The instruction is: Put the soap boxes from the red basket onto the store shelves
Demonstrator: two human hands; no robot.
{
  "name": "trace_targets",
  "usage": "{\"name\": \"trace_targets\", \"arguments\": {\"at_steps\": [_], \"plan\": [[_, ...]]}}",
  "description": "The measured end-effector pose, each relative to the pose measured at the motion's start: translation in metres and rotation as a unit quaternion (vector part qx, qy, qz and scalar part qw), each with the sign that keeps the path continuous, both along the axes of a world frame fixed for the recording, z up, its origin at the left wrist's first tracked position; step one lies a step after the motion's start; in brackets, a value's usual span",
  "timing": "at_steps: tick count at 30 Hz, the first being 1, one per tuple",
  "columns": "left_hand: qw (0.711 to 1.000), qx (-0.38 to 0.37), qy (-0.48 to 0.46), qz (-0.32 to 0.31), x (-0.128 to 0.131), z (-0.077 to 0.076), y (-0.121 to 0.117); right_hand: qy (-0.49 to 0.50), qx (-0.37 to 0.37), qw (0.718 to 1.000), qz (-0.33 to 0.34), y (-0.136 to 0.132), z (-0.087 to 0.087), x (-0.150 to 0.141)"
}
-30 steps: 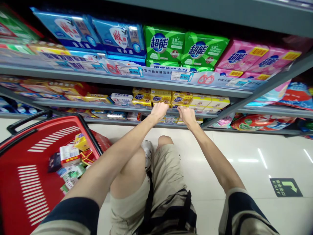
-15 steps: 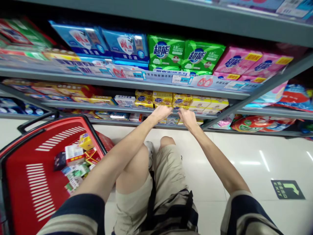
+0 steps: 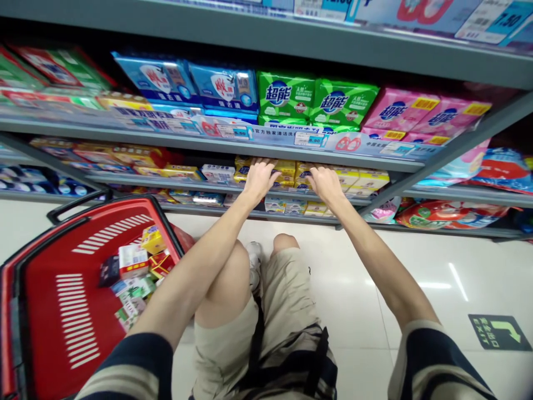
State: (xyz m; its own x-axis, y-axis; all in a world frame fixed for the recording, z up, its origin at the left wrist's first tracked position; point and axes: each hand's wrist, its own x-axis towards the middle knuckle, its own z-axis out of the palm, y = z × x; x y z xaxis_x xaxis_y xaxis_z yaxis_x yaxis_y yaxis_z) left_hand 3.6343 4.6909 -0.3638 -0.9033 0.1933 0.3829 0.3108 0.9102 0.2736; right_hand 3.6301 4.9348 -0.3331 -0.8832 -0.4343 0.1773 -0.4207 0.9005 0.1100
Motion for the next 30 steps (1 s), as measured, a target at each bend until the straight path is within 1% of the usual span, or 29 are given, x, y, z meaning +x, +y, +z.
{"name": "trace_targets", "arguments": {"at_steps": [3,5,9,15,23,30], "plan": [[0.998,0.047,-0.043,0.022,-0.008,-0.003,0.000,-0.013,-0.001,0.999,-0.037,-0.001,0.002,0.001],[0.996,0.068,-0.049,0.020,-0.012,-0.006,-0.002,-0.017,0.000,0.999,-0.042,-0.001,0.003,0.002],[0.995,0.086,-0.054,0.019,-0.014,-0.010,-0.003,-0.014,0.006,0.999,-0.044,-0.001,0.006,0.002],[0.996,0.079,-0.041,0.017,-0.010,-0.007,0.002,-0.014,0.010,0.999,-0.051,-0.005,0.008,0.003],[0.996,0.076,-0.054,0.007,-0.009,-0.004,0.006,-0.018,0.004,0.998,-0.052,-0.003,0.008,0.004],[0.995,0.078,-0.062,0.014,-0.009,-0.007,0.009,-0.031,-0.016,0.998,-0.053,0.003,0.005,0.000]]}}
